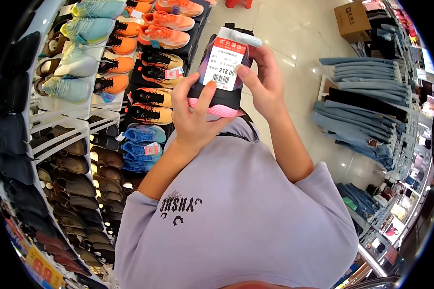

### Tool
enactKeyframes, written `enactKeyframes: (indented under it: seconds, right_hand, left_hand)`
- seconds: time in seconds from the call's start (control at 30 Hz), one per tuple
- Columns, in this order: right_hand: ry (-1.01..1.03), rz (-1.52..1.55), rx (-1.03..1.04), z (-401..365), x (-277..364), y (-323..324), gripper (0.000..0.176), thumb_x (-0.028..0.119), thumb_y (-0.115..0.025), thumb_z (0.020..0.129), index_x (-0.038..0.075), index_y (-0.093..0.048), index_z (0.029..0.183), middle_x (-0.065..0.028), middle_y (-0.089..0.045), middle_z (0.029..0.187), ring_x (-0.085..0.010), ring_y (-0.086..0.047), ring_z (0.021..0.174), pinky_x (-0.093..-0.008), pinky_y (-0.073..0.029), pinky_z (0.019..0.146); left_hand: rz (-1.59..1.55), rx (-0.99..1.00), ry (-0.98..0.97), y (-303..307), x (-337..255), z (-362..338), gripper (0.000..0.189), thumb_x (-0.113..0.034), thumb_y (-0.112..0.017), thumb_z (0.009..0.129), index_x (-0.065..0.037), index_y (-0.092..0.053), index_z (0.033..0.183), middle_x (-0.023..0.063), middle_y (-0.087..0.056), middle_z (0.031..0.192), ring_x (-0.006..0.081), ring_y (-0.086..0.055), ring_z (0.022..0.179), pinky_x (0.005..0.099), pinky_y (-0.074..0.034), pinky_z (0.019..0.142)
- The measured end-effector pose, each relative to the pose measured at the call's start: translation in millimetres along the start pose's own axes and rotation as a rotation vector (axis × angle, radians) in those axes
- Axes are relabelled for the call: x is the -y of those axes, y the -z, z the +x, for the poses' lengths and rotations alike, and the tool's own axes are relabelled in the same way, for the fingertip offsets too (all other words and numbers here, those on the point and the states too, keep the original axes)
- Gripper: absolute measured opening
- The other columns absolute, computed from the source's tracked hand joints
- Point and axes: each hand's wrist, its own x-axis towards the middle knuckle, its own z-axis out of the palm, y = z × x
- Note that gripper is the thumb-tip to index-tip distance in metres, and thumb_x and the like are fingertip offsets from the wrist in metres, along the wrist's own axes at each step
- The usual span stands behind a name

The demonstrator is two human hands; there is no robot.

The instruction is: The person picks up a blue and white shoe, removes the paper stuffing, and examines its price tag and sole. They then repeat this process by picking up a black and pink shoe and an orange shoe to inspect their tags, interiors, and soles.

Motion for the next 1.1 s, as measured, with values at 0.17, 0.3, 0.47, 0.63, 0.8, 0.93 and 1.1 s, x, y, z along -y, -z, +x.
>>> enactKeyframes:
  seconds: [0.17,0.3,0.47,0.63,0.8,0.93,1.1]
  right_hand:
    - [-0.016,-0.013,0.086,31.5,-9.4,-7.2,0.048,0.016,-0.064,0.086,-0.004,-0.045,0.125,-0.0136,-0.054,0.117,-0.0216,-0.049,0.112,-0.0348,-0.035,0.101]
    - [-0.065,0.043,0.153,59.6,-18.7,-11.2,0.048,0.015,-0.063,0.085,-0.004,-0.045,0.125,-0.0132,-0.052,0.116,-0.0221,-0.047,0.113,-0.0343,-0.034,0.102]
    - [-0.05,0.094,0.273,102.0,-36.0,1.3,0.048,0.015,-0.062,0.085,-0.004,-0.045,0.125,-0.013,-0.052,0.116,-0.0224,-0.048,0.113,-0.0344,-0.033,0.102]
    - [0.003,0.14,0.393,158.9,-41.0,14.7,0.053,0.018,-0.064,0.084,-0.005,-0.044,0.127,-0.0137,-0.051,0.117,-0.0235,-0.048,0.115,-0.0351,-0.031,0.104]
    - [0.161,0.092,0.515,205.7,-60.6,25.8,0.065,0.02,-0.071,0.079,-0.007,-0.041,0.129,-0.0168,-0.049,0.124,-0.0263,-0.046,0.119,-0.0379,-0.028,0.107]
    - [0.169,0.16,0.558,235.6,-68.3,32.9,0.07,0.02,-0.073,0.076,-0.006,-0.039,0.131,-0.0171,-0.047,0.126,-0.0264,-0.044,0.119,-0.0386,-0.028,0.106]
    - [0.315,0.095,0.698,272.6,-78.9,39.4,0.068,0.016,-0.071,0.076,-0.004,-0.038,0.132,-0.0164,-0.045,0.126,-0.0257,-0.042,0.117,-0.0365,-0.03,0.104]
  left_hand:
    - [-0.104,-0.021,0.235,-7.7,7.8,5.8,0.1,-0.029,-0.092,0.054,-0.004,-0.035,0.133,0.0177,-0.035,0.129,0.0337,-0.043,0.119,0.041,-0.046,0.092]
    - [0.096,-0.024,0.224,-14.5,22.5,23.4,0.1,-0.033,-0.091,0.054,-0.004,-0.036,0.132,0.0181,-0.039,0.125,0.0332,-0.046,0.112,0.0411,-0.046,0.088]
    - [0.203,-0.095,0.169,-35.4,39.2,44.0,0.095,-0.039,-0.089,0.055,-0.005,-0.039,0.129,0.0191,-0.043,0.122,0.0341,-0.048,0.107,0.0422,-0.047,0.082]
    - [0.293,-0.162,0.184,-57.9,48.4,80.7,0.092,-0.039,-0.089,0.055,-0.005,-0.041,0.127,0.0194,-0.044,0.12,0.0344,-0.048,0.107,0.0439,-0.046,0.083]
    - [0.43,-0.145,0.179,-80.7,57.2,110.6,0.097,-0.035,-0.091,0.053,-0.005,-0.038,0.128,0.0177,-0.041,0.123,0.0325,-0.045,0.11,0.0421,-0.043,0.088]
    - [0.472,-0.192,0.209,-106.2,63.0,131.4,0.104,-0.032,-0.094,0.048,-0.006,-0.036,0.129,0.0155,-0.038,0.126,0.0302,-0.043,0.113,0.0404,-0.041,0.093]
    - [0.531,-0.298,0.244,-132.5,67.9,146.3,0.105,-0.031,-0.095,0.047,-0.005,-0.035,0.129,0.0149,-0.038,0.126,0.03,-0.043,0.113,0.0406,-0.041,0.093]
